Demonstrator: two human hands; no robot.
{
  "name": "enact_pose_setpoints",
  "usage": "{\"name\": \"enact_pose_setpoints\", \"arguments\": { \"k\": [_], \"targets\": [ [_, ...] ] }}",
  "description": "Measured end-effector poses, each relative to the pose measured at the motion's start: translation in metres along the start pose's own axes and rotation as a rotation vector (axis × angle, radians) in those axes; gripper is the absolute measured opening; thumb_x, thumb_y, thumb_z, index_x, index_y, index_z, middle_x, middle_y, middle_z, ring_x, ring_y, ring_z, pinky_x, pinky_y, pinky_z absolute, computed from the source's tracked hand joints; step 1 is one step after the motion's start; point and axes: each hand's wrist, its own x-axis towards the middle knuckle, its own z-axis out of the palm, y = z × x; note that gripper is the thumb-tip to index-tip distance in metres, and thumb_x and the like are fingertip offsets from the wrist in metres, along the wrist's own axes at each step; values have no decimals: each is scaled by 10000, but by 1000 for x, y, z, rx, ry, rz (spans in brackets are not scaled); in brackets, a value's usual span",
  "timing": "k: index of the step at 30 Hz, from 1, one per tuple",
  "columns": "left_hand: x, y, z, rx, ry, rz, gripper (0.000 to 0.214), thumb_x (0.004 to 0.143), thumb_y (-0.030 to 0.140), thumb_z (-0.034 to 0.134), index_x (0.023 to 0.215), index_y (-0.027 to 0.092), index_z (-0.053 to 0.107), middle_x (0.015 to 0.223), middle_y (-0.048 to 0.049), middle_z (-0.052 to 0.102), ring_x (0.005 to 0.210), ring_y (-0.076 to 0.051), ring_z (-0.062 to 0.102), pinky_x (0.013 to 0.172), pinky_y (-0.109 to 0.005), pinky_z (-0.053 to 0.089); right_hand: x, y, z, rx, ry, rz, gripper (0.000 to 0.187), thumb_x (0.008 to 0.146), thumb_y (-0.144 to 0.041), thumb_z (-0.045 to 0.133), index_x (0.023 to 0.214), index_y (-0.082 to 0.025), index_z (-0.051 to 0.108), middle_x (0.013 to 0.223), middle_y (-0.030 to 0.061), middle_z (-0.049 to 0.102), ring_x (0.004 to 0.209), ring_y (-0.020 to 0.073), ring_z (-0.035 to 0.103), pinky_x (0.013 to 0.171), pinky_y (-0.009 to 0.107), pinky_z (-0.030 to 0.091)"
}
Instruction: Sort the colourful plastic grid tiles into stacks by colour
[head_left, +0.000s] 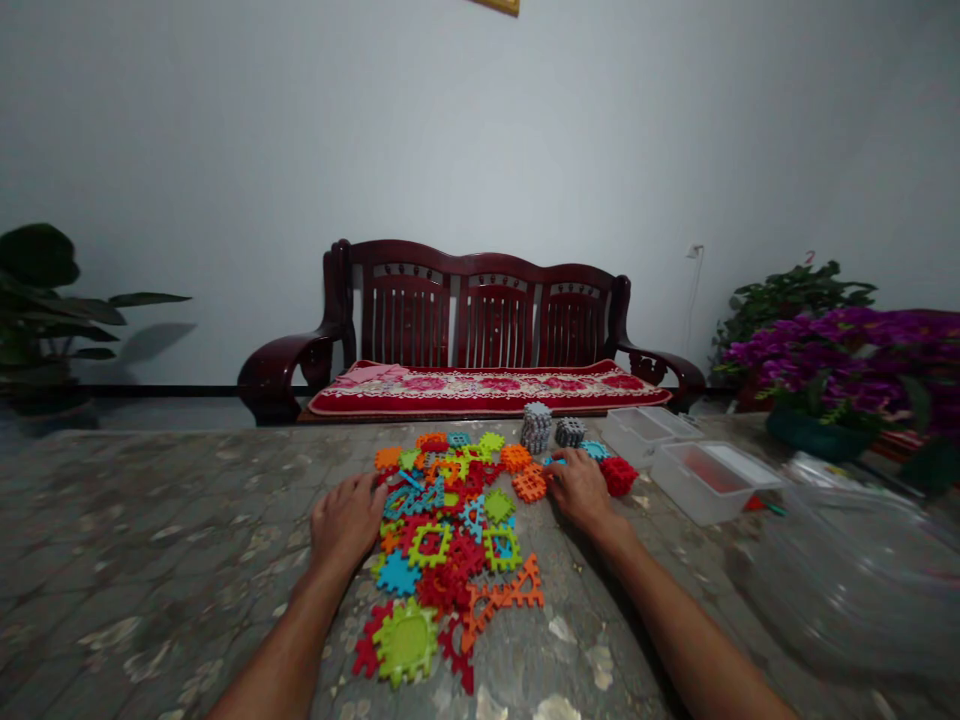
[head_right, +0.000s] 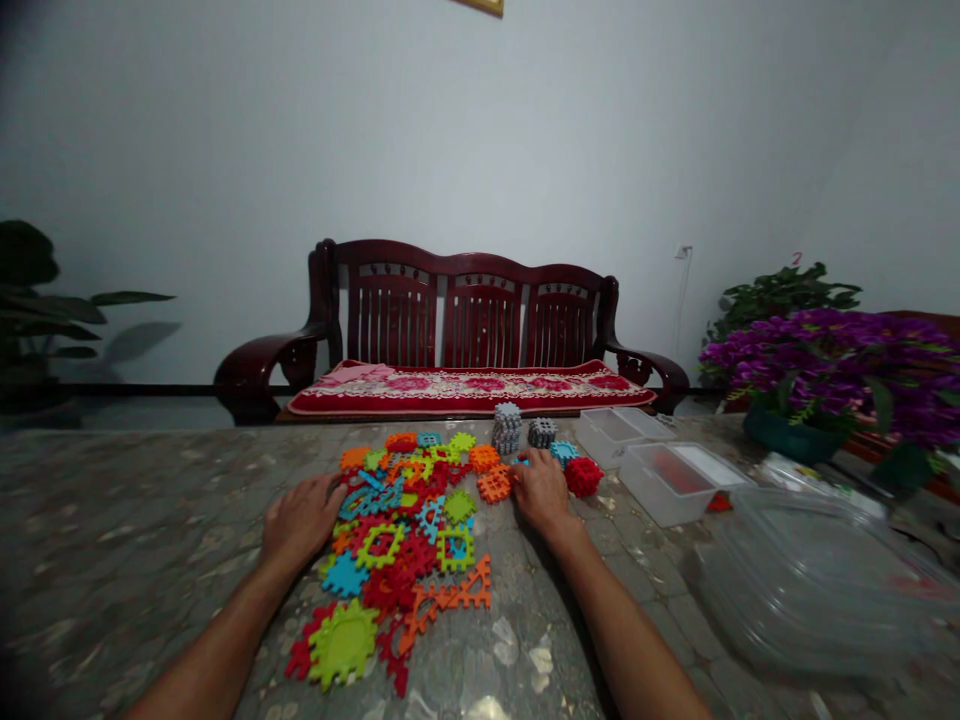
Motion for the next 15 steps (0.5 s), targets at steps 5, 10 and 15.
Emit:
{"name": "enact_pose_setpoints", "arguments": {
  "k": [5, 10, 15],
  "targets": [
    [1, -2, 2, -13, 15, 2, 445, 993, 347, 344, 1288, 206, 646, 1347, -115, 666, 1251, -272, 585, 1098, -470, 371, -1, -2, 2, -33, 5, -25, 265, 915, -190, 551, 1044, -250, 775, 1243, 90, 668, 1149, 266, 516, 927, 352, 378],
    [1, -2, 2, 4, -6, -3, 442, 996, 355, 334, 1283, 229, 645, 1352, -101, 665, 1248, -264, 587, 1106, -467, 362, -2, -2, 4, -52, 8, -34, 252, 929, -184, 547, 1055, -226, 761, 1234, 87, 678, 1137, 265, 522, 910, 343, 375],
    [1, -3, 4, 6, 4, 15, 456, 1006, 365, 301, 1280, 226, 638, 1340, -101, 667, 1249, -258, 582, 1096, -447, 370, -2, 0, 8, -97, 23, -67, 206, 963, -220, 544, 1032, -204, 738, 1150, 91, 696, 1072, 247, 536, 872, 332, 365]
  ]
}}
